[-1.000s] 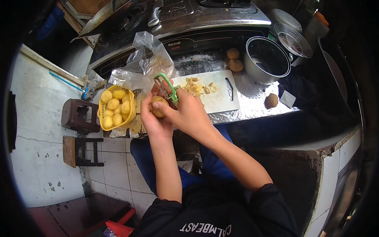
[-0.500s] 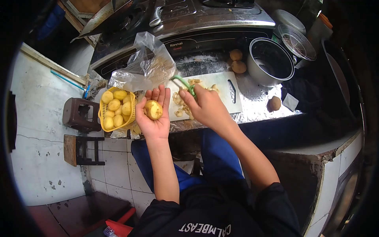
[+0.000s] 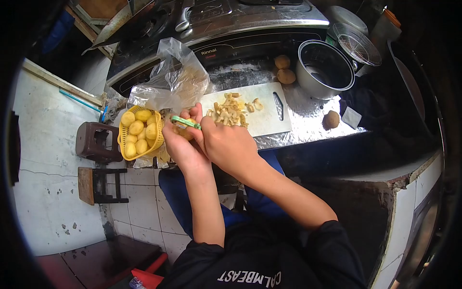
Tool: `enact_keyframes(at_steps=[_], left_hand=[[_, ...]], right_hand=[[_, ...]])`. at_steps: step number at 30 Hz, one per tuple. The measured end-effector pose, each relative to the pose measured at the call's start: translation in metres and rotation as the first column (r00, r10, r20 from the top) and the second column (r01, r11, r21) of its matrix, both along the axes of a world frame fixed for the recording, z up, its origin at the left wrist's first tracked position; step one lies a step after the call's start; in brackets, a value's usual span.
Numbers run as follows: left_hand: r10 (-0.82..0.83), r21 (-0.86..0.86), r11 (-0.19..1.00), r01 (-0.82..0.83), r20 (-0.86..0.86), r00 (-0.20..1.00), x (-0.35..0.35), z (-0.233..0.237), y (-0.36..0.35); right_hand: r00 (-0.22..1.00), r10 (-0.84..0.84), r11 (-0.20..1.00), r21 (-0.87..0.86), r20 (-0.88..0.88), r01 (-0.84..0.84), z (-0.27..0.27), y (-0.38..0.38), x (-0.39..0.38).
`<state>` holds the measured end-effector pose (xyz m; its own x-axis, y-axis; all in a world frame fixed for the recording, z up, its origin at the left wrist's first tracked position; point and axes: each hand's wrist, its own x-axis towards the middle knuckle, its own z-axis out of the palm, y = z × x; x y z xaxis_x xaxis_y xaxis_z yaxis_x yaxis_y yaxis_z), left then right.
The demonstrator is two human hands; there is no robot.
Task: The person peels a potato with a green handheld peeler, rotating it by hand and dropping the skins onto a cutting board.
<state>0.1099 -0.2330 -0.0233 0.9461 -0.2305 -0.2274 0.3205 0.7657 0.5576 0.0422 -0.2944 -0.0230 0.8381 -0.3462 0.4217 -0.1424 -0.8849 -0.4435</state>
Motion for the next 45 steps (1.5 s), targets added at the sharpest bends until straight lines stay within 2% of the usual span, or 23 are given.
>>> enact_keyframes(at_steps=[2, 5, 7, 8, 10, 12, 14, 16, 21, 24, 25, 27, 28, 32, 34, 36, 37, 39, 40, 43, 45], left_hand=[[0.013, 0.057, 0.998, -0.011, -0.032, 0.999, -0.001, 0.004, 0.002], [0.020, -0.028, 0.999, -0.020, 0.015, 1.000, 0.004, 0.003, 0.011], [-0.057, -0.098, 0.993, 0.059, 0.017, 0.998, 0.000, 0.012, 0.005], [-0.116, -0.131, 0.984, 0.124, 0.070, 0.991, 0.010, -0.010, 0.009], [-0.121, -0.142, 0.982, 0.124, 0.029, 0.992, 0.013, -0.013, 0.008], [-0.149, -0.170, 0.975, 0.140, -0.042, 0.988, 0.016, -0.019, 0.008], [-0.169, -0.197, 0.967, 0.164, -0.011, 0.986, 0.021, -0.026, 0.007], [-0.184, -0.221, 0.958, 0.184, 0.021, 0.983, 0.025, -0.028, 0.008], [-0.130, -0.179, 0.975, 0.134, 0.039, 0.991, 0.035, -0.036, 0.008], [-0.140, -0.169, 0.976, 0.140, 0.011, 0.990, 0.033, -0.033, 0.004], [-0.140, -0.150, 0.979, 0.138, 0.000, 0.990, 0.031, -0.030, 0.003], [-0.181, -0.158, 0.971, 0.179, -0.004, 0.983, 0.026, -0.022, 0.001], [-0.219, -0.169, 0.962, 0.215, -0.005, 0.976, 0.024, -0.019, 0.001], [-0.290, -0.054, 0.955, 0.293, 0.066, 0.955, 0.022, -0.017, 0.006], [-0.290, 0.021, 0.957, 0.289, 0.114, 0.950, 0.017, -0.013, 0.004], [-0.288, 0.093, 0.957, 0.276, 0.167, 0.943, 0.017, -0.011, 0.004], [-0.290, 0.096, 0.956, 0.277, 0.172, 0.941, 0.019, -0.010, 0.006], [-0.344, -0.044, 0.934, 0.354, 0.148, 0.927, 0.021, -0.010, 0.011], [-0.347, -0.045, 0.933, 0.357, 0.144, 0.927, 0.020, -0.011, 0.012], [-0.372, 0.030, 0.927, 0.374, 0.197, 0.907, 0.021, -0.005, 0.012], [-0.398, 0.108, 0.917, 0.383, 0.233, 0.887, 0.016, 0.001, 0.013]], right_hand=[[0.999, -0.021, 1.000, 0.011, 0.038, 0.020, 0.001, -0.004, 0.002], [0.999, 0.034, 0.996, 0.081, 0.042, -0.037, -0.004, -0.006, -0.001], [0.999, 0.013, 0.979, 0.201, 0.049, -0.023, -0.004, -0.010, -0.001], [0.999, 0.009, 0.980, 0.199, 0.052, -0.020, -0.003, -0.013, -0.001], [0.995, -0.002, 0.949, 0.315, 0.096, -0.028, -0.002, -0.016, 0.002], [0.996, -0.005, 0.936, 0.351, 0.092, -0.027, 0.000, -0.018, 0.004], [0.996, -0.005, 0.923, 0.383, 0.087, -0.028, -0.002, -0.024, 0.008], [0.994, -0.079, 0.892, 0.451, 0.072, 0.038, -0.009, -0.035, 0.015], [0.992, -0.113, 0.921, 0.381, 0.061, 0.081, -0.012, -0.056, 0.009], [0.998, -0.032, 0.871, 0.490, 0.048, 0.004, -0.007, -0.043, 0.004], [0.998, -0.033, 0.871, 0.491, 0.047, 0.006, -0.008, -0.038, 0.001], [0.985, 0.171, 0.960, 0.229, -0.023, -0.161, -0.009, -0.027, -0.006], [0.986, 0.164, 0.978, 0.138, -0.043, -0.157, -0.007, -0.021, -0.008], [0.985, 0.111, 0.988, 0.124, -0.129, -0.095, 0.006, -0.015, -0.004], [0.999, 0.022, 0.993, 0.120, -0.033, -0.018, 0.007, -0.016, 0.000], [1.000, 0.018, 0.991, 0.132, -0.007, -0.017, 0.006, -0.017, 0.002], [1.000, 0.016, 0.990, 0.138, 0.022, -0.019, 0.005, -0.016, 0.004], [1.000, 0.022, 0.991, 0.130, 0.022, -0.025, 0.008, -0.015, 0.004], [1.000, 0.025, 0.992, 0.126, 0.018, -0.027, 0.008, -0.015, 0.002], [0.998, -0.005, 0.999, 0.054, 0.064, 0.001, 0.000, -0.018, 0.007], [0.997, 0.006, 0.995, 0.097, 0.081, -0.014, -0.003, -0.019, 0.008]])
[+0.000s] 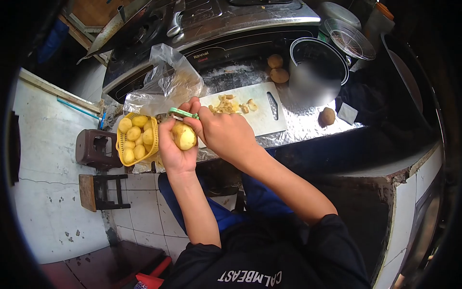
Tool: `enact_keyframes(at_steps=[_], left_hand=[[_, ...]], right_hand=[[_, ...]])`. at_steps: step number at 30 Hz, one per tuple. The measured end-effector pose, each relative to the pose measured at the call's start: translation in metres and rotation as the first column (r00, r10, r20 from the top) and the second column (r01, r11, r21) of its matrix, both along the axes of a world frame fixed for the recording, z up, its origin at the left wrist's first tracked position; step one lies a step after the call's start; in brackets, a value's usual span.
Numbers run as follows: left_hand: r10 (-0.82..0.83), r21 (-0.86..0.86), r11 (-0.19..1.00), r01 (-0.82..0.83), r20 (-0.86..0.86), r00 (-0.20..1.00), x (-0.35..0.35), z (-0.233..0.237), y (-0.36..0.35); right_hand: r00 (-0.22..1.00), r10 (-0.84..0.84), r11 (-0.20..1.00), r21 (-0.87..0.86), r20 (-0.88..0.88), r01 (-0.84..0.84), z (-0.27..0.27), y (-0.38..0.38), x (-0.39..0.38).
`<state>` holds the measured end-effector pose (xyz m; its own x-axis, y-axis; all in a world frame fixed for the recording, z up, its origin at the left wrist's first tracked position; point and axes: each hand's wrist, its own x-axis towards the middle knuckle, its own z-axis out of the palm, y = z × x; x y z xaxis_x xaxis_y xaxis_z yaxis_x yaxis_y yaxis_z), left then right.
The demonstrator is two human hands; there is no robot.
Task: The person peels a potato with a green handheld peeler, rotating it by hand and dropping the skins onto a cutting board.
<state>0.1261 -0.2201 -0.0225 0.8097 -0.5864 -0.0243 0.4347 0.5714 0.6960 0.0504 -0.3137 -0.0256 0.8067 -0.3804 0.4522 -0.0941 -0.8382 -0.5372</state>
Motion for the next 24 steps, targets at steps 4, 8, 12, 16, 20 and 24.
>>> enact_keyframes(at_steps=[4, 8, 12, 16, 20, 24], left_hand=[[-0.063, -0.163, 0.986, 0.032, -0.190, 0.980, 0.010, -0.009, -0.006], [-0.123, -0.304, 0.952, 0.041, -0.256, 0.959, 0.025, -0.028, -0.002], [-0.049, -0.322, 0.945, -0.062, -0.326, 0.944, 0.033, -0.037, -0.001], [0.023, -0.312, 0.934, -0.172, -0.428, 0.904, 0.040, -0.043, -0.002], [0.063, -0.248, 0.945, -0.214, -0.502, 0.863, 0.030, -0.039, -0.008], [0.088, -0.258, 0.944, -0.204, -0.399, 0.913, 0.024, -0.044, -0.007]], right_hand=[[0.994, 0.010, 0.980, 0.197, 0.108, -0.031, -0.002, -0.009, 0.010], [0.991, -0.048, 0.930, 0.369, 0.127, -0.002, 0.005, -0.025, 0.013], [0.986, -0.156, 0.957, 0.239, -0.051, 0.164, -0.012, -0.047, 0.011], [0.987, -0.159, 0.951, 0.264, -0.026, 0.161, -0.014, -0.038, 0.002], [0.999, 0.049, 0.982, 0.183, 0.008, -0.050, -0.014, -0.006, -0.009], [0.994, 0.088, 0.991, -0.098, -0.063, -0.094, -0.015, 0.006, -0.008]])
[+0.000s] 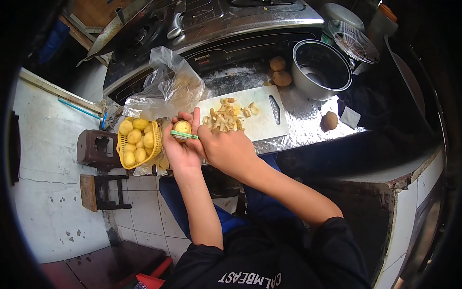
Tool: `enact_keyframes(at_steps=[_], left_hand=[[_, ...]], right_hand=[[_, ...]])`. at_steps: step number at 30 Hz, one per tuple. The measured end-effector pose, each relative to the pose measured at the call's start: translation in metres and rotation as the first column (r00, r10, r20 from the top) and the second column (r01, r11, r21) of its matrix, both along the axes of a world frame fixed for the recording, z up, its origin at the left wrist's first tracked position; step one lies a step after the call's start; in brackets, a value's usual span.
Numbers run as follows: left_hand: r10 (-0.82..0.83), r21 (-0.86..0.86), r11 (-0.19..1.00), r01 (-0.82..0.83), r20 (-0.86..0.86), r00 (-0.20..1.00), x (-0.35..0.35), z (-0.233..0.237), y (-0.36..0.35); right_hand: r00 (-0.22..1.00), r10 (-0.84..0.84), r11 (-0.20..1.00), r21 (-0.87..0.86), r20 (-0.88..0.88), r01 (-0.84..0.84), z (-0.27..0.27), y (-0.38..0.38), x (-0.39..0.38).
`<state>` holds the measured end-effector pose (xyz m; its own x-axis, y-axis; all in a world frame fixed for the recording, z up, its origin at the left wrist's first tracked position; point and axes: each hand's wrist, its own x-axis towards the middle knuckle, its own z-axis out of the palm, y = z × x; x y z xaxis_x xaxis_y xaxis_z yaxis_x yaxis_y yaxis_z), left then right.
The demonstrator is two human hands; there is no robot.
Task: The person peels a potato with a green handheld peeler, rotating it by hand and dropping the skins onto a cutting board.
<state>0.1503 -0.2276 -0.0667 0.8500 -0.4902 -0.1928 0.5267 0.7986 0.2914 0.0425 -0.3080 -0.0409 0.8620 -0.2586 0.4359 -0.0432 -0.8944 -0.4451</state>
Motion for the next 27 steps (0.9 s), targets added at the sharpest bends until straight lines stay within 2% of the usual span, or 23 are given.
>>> enact_keyframes(at_steps=[1, 3, 4, 6, 8, 10, 11, 12, 14, 19, 21, 22, 24, 25, 26, 27], left_hand=[[0.001, 0.001, 1.000, -0.001, 0.001, 1.000, 0.000, -0.002, 0.001], [0.003, -0.085, 0.996, 0.008, 0.127, 0.992, 0.000, -0.005, 0.000], [0.001, -0.084, 0.996, 0.010, 0.127, 0.992, -0.008, 0.009, -0.003], [0.042, 0.250, 0.967, -0.046, 0.020, 0.999, -0.026, 0.034, -0.011], [0.034, 0.224, 0.974, -0.046, 0.056, 0.998, -0.023, 0.030, -0.009], [0.072, 0.075, 0.994, -0.073, 0.010, 0.997, -0.018, 0.030, -0.011], [-0.053, -0.050, 0.997, 0.057, 0.073, 0.996, -0.017, 0.027, -0.003], [-0.050, -0.050, 0.997, 0.054, 0.075, 0.996, -0.013, 0.020, -0.002], [-0.088, -0.083, 0.992, 0.092, 0.052, 0.995, -0.007, 0.007, 0.000], [-0.115, -0.036, 0.993, 0.116, 0.006, 0.993, -0.009, 0.014, -0.002], [-0.073, 0.145, 0.987, 0.063, 0.063, 0.995, -0.017, 0.022, -0.006], [-0.074, 0.146, 0.987, 0.064, 0.060, 0.995, -0.017, 0.022, -0.006], [-0.028, 0.170, 0.985, 0.002, 0.155, 0.988, -0.016, 0.020, -0.006], [-0.054, 0.131, 0.991, 0.031, 0.183, 0.982, -0.013, 0.016, -0.004], [-0.053, 0.132, 0.991, 0.029, 0.183, 0.982, -0.010, 0.012, -0.002], [-0.111, 0.019, 0.994, 0.109, 0.182, 0.977, -0.008, 0.009, -0.001]], right_hand=[[1.000, -0.013, 1.000, -0.021, 0.027, 0.014, -0.001, 0.000, 0.001], [0.998, -0.028, 0.999, -0.042, 0.055, 0.030, 0.001, -0.001, 0.005], [0.996, -0.083, 0.996, -0.016, 0.043, 0.084, 0.005, -0.001, 0.007], [0.989, -0.145, 0.989, 0.008, 0.030, 0.144, 0.008, -0.005, 0.010], [0.989, -0.135, 0.985, 0.117, 0.053, 0.129, 0.006, -0.006, 0.012], [0.988, -0.144, 0.978, 0.156, 0.048, 0.135, 0.006, -0.007, 0.010], [0.988, -0.149, 0.970, 0.201, 0.041, 0.138, 0.006, -0.007, 0.009], [0.988, -0.146, 0.970, 0.201, 0.043, 0.134, 0.005, -0.009, 0.010], [0.986, -0.144, 0.937, 0.331, 0.080, 0.110, 0.003, -0.014, 0.011], [0.993, -0.098, 0.903, 0.425, 0.071, 0.059, 0.011, -0.016, 0.013], [0.998, -0.031, 0.837, 0.546, 0.060, -0.007, 0.021, -0.012, 0.009], [0.998, -0.032, 0.837, 0.548, 0.058, -0.005, 0.020, -0.013, 0.010], [0.999, -0.031, 0.756, 0.655, 0.017, 0.012, 0.020, -0.017, 0.016], [0.999, -0.050, 0.633, 0.773, 0.006, 0.028, 0.020, -0.017, 0.018], [0.999, -0.049, 0.632, 0.774, 0.005, 0.027, 0.014, -0.018, 0.020], [0.993, -0.096, 0.650, 0.760, 0.062, 0.015, 0.007, -0.020, 0.023]])
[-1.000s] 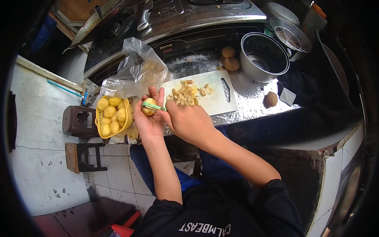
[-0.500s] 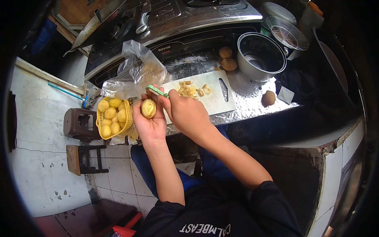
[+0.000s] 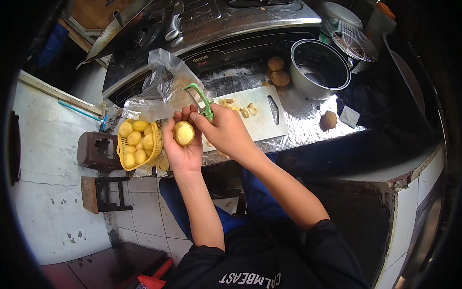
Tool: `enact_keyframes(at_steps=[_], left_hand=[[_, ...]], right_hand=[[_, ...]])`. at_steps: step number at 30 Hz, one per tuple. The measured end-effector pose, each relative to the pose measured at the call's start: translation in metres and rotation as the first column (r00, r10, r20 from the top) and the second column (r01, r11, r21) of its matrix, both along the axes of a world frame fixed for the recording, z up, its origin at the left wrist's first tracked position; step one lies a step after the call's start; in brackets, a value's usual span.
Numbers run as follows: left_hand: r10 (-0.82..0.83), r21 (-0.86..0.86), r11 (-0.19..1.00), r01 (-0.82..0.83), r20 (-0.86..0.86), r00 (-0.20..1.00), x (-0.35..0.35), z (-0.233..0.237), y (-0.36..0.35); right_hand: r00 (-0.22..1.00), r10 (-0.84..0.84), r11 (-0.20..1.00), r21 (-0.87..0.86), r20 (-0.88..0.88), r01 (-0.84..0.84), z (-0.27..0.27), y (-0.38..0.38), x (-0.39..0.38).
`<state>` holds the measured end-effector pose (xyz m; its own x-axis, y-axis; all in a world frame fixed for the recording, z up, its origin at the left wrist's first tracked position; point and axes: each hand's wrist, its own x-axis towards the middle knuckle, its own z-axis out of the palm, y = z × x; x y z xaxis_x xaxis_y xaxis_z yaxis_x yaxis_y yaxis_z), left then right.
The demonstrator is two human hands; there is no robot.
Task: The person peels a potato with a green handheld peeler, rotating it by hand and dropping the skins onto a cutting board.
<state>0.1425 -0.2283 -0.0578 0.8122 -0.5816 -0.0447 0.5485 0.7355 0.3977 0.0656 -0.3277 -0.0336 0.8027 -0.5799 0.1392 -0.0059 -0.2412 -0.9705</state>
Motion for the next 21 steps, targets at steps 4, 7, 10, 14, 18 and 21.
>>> enact_keyframes(at_steps=[4, 7, 10, 14, 18, 21], left_hand=[[-0.039, -0.148, 0.989, 0.023, -0.108, 0.993, 0.009, -0.006, 0.002], [-0.015, -0.207, 0.978, -0.031, -0.218, 0.976, 0.015, -0.017, 0.003], [-0.077, -0.296, 0.955, -0.006, -0.269, 0.960, 0.013, -0.015, 0.001], [0.027, -0.022, 0.999, -0.035, -0.314, 0.949, 0.007, -0.012, 0.000], [0.086, 0.030, 0.996, -0.081, -0.258, 0.962, 0.001, -0.001, -0.007], [0.161, 0.103, 0.985, -0.139, -0.254, 0.954, -0.002, 0.007, -0.008]], right_hand=[[0.997, -0.079, 0.996, -0.047, 0.011, 0.080, -0.007, -0.011, -0.003], [0.992, -0.120, 0.988, -0.101, -0.042, 0.115, -0.004, -0.014, -0.007], [0.999, -0.049, 0.976, -0.214, 0.000, 0.048, 0.001, -0.005, -0.014], [0.986, 0.066, 0.786, -0.600, -0.156, -0.148, -0.001, 0.018, -0.024], [0.991, -0.011, 0.685, -0.723, -0.135, -0.091, -0.012, 0.023, -0.020], [0.995, -0.064, 0.682, -0.731, -0.078, -0.013, -0.017, 0.028, -0.016]])
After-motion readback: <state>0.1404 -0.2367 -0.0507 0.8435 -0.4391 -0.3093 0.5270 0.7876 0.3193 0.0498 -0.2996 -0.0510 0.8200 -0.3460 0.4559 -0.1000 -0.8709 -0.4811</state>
